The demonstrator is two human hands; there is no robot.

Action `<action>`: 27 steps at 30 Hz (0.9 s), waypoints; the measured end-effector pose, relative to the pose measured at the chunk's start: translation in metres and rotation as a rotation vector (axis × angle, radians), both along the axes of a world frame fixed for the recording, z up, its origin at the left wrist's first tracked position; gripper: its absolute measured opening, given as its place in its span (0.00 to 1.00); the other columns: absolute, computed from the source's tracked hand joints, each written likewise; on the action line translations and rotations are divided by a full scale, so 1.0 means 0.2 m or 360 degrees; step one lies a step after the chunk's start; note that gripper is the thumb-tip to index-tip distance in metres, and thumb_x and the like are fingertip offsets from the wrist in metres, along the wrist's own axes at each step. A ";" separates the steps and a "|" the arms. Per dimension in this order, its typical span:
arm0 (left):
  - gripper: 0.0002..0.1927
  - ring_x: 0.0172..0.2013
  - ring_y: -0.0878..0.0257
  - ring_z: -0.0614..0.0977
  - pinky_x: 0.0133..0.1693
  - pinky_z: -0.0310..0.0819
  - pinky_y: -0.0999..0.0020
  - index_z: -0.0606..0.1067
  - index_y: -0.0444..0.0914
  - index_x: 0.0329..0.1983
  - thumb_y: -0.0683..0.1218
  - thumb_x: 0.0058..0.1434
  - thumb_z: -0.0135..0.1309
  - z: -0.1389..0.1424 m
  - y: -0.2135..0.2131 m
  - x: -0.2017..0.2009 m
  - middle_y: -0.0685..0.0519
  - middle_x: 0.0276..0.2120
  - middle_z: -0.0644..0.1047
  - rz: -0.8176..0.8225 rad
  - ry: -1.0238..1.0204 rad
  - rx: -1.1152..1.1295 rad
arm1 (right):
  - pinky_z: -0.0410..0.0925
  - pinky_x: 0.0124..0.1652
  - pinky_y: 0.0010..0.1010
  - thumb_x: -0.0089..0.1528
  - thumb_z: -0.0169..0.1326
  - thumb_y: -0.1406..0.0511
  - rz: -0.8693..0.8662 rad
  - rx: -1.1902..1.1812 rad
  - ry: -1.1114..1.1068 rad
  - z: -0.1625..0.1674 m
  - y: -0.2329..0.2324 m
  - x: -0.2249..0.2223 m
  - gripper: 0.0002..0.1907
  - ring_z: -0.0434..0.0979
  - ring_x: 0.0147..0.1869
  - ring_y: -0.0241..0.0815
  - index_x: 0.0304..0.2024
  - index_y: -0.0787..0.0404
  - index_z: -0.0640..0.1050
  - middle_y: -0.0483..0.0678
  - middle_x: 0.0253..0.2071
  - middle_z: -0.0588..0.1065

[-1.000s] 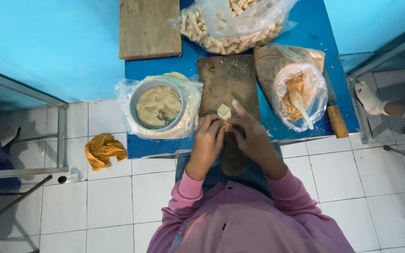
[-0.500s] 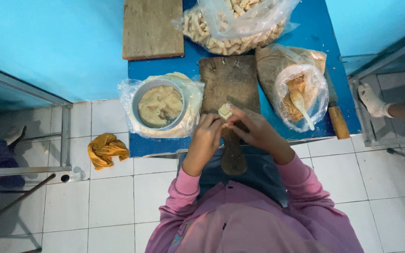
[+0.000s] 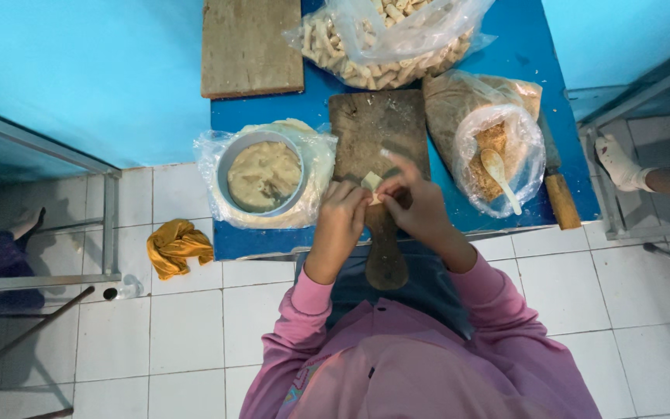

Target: The person spoons brown filling from a plastic bag onto a small square of dough on a wooden board and folds the dough over it. They then take a large piece of dough, tear portions from it, and press the dough flat into a round mold on the board, working the dough with their hands.

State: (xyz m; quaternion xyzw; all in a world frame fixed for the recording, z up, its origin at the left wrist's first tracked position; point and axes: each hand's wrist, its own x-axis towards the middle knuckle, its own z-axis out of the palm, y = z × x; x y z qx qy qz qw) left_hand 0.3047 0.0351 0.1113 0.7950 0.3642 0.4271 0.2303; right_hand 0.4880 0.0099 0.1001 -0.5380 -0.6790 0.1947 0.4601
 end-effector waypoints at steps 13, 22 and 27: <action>0.08 0.46 0.44 0.75 0.48 0.71 0.55 0.77 0.30 0.42 0.35 0.59 0.57 0.01 -0.01 -0.02 0.43 0.43 0.74 -0.0133 0.0074 0.0135 | 0.73 0.45 0.41 0.63 0.58 0.75 0.0333 0.0514 -0.0516 0.02 -0.04 0.03 0.29 0.79 0.47 0.56 0.66 0.66 0.66 0.55 0.44 0.79; 0.07 0.42 0.44 0.75 0.44 0.70 0.54 0.77 0.31 0.41 0.34 0.59 0.57 0.00 0.04 -0.01 0.44 0.37 0.75 -0.0090 -0.0022 -0.0068 | 0.75 0.43 0.35 0.60 0.61 0.73 0.0330 0.0065 -0.0135 0.00 0.05 0.08 0.37 0.84 0.43 0.49 0.70 0.62 0.63 0.51 0.39 0.81; 0.05 0.40 0.44 0.75 0.43 0.69 0.53 0.78 0.33 0.37 0.34 0.59 0.56 0.03 0.06 0.00 0.44 0.36 0.76 -0.0070 -0.0026 -0.0069 | 0.72 0.44 0.37 0.59 0.61 0.73 0.0225 0.0151 -0.0362 -0.01 0.07 0.07 0.38 0.80 0.44 0.50 0.70 0.57 0.65 0.49 0.38 0.80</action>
